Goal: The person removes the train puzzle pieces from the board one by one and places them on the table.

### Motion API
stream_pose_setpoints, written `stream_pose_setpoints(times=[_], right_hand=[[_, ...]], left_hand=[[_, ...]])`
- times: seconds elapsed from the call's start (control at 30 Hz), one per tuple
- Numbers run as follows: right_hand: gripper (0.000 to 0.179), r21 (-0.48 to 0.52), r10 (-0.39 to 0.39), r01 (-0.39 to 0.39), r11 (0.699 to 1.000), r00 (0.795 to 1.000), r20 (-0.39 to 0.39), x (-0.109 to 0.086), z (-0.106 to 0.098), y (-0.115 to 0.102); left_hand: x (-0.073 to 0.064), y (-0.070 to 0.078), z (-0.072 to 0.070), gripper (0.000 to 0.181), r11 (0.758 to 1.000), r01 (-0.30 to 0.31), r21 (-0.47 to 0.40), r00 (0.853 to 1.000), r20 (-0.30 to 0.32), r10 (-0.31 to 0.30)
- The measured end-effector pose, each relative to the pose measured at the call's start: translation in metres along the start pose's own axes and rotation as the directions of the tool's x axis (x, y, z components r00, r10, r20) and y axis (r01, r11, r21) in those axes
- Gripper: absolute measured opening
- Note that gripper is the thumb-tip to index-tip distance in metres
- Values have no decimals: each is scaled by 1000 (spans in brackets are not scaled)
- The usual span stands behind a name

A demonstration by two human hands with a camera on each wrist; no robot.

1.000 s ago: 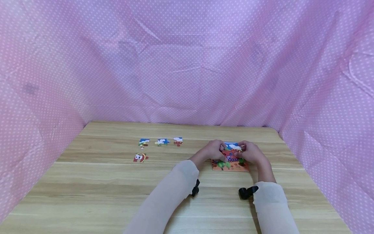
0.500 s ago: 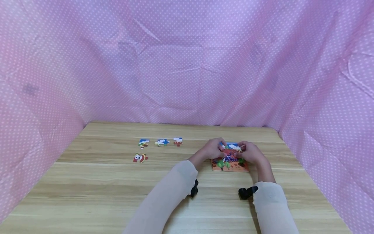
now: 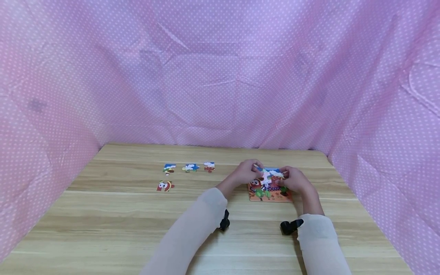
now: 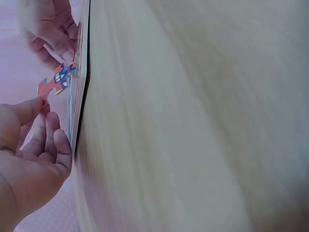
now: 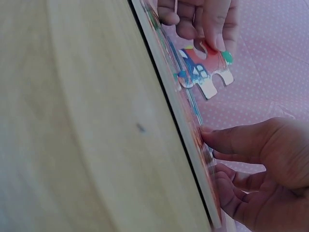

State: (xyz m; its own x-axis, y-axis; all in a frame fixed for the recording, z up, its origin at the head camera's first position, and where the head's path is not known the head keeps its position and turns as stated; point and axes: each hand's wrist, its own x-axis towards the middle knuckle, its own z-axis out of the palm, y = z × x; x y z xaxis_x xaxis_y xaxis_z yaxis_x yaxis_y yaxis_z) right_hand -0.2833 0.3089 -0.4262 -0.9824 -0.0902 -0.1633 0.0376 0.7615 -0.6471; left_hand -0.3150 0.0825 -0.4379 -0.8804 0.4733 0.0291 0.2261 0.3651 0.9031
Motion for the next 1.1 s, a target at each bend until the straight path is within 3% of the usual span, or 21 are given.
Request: stream_pose_setpoints(times=[0.37, 0.6, 0.93, 1.1], right_hand=[[52, 24, 31, -31, 999, 1000, 4, -3, 2, 0], [55, 8, 27, -27, 1000, 1000, 5, -1, 1, 0], [55, 8, 21, -21, 1000, 1000, 1, -1, 1, -1], [55, 4, 15, -15, 1000, 1000, 3, -1, 1, 0]], left_hand=[[-16, -8, -28, 19, 985, 103, -141, 994, -34, -108], [-27, -12, -49, 17, 973, 114, -198, 992, -22, -120], [-48, -20, -85, 19, 977, 91, -195, 995, -30, -99], [-58, -23, -102, 18, 992, 85, -97, 994, -63, -91]])
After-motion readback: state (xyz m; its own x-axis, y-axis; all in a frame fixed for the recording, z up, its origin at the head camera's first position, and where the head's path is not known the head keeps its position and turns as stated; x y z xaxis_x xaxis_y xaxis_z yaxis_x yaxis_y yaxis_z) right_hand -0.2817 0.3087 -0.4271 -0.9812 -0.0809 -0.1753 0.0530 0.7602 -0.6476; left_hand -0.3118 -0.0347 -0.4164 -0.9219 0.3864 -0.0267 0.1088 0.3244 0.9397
